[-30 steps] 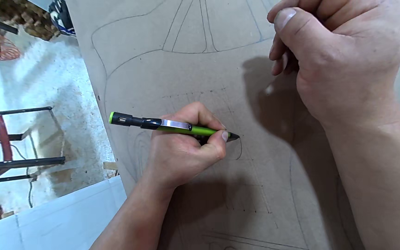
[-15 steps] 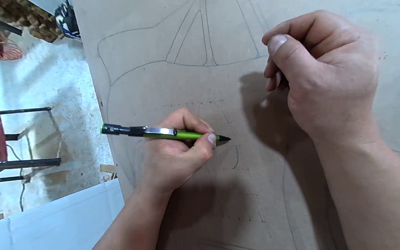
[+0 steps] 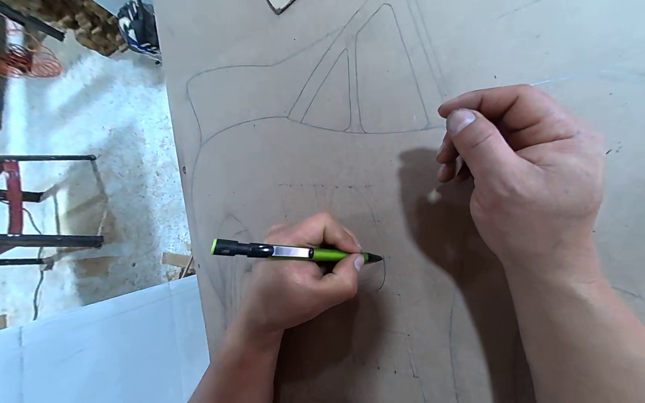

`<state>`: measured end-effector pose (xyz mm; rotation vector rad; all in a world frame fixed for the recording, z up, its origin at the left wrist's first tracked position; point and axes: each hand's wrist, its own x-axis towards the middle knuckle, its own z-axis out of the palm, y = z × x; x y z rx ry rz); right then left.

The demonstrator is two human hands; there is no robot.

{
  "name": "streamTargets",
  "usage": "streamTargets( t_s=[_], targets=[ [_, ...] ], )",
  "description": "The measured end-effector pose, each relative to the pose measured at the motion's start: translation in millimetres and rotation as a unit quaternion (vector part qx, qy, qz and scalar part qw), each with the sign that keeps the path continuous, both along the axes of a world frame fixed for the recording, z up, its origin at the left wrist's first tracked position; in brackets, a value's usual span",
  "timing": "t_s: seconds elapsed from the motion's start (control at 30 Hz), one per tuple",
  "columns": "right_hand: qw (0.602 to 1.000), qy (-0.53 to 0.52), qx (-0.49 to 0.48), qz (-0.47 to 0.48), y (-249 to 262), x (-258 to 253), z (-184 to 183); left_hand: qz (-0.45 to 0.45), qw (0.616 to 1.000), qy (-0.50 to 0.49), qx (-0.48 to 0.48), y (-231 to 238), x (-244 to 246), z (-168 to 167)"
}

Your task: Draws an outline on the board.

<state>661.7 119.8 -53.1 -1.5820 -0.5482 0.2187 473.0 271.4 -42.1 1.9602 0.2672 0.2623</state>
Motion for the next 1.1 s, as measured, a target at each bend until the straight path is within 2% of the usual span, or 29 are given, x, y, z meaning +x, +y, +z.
streamTargets(
  t_s=[0.3,1.1],
  targets=[
    [1.0,0.0,0.0,0.0,0.1,-0.8,1.6,-0.016,0.999,-0.017,0.027,1.2,0.8,-0.7],
    [1.0,0.003,0.012,0.015,-0.5,-0.1,1.8,0.062,0.998,-0.014,0.018,-4.6,2.3,-2.3]
  ],
)
